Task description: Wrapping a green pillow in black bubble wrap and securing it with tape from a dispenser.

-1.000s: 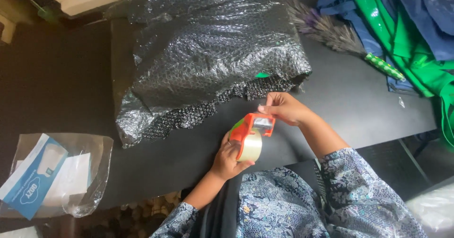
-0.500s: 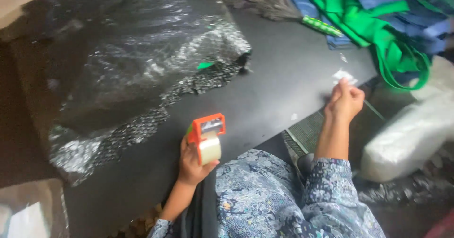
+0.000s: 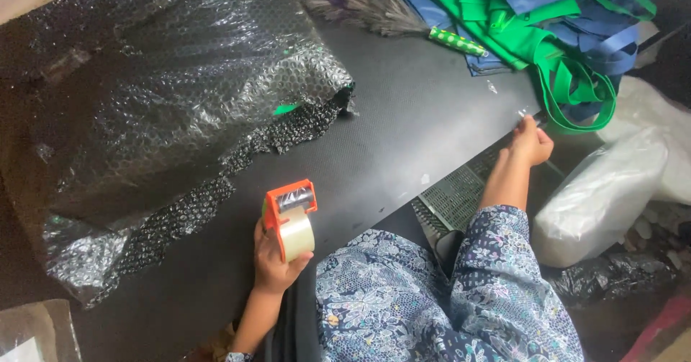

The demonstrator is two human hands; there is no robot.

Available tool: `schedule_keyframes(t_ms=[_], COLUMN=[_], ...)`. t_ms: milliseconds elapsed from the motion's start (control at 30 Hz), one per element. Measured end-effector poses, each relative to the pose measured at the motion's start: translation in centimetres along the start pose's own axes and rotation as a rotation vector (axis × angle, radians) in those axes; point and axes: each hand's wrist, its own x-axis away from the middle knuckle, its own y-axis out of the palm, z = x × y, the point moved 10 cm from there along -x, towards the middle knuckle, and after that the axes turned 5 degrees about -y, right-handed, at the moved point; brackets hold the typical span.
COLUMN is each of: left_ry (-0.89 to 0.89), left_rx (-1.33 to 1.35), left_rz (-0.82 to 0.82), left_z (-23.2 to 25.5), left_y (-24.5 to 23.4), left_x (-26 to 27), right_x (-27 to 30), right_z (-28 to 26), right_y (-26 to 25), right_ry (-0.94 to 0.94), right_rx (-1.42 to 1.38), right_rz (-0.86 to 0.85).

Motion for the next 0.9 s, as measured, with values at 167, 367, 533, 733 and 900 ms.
schedule_keyframes(t_ms=[167, 367, 533, 733, 900], left_ry=[-0.015, -0.146, -0.156, -0.045, -0.071], left_rx=[-0.006, 0.083, 0.04, -0.137, -0.156], left_rz=[-0.01, -0.103, -0.149, -0.117, -0.194], left_z=[0.0, 0.0, 1.6, 3.2, 4.7], left_y=[0.1, -0.1, 0.6, 2.9, 3.0], left_x=[-0.3, -1.5, -1.7, 0.4, -1.0], right_x=[1.2, 2.0, 5.5, 27.5, 43.1], right_z=[0.6, 3.2, -4.9, -19.0, -25.9], right_y=[-1.1, -1.7, -2.3, 2.6, 0.9], right_ry=[-0.008, 0.169, -0.452, -0.669, -0.964], right_rx=[0.121, 0.201, 0.133, -0.066, -0.065], right_rz=[0.017, -0.114, -0.123, -1.009, -1.495])
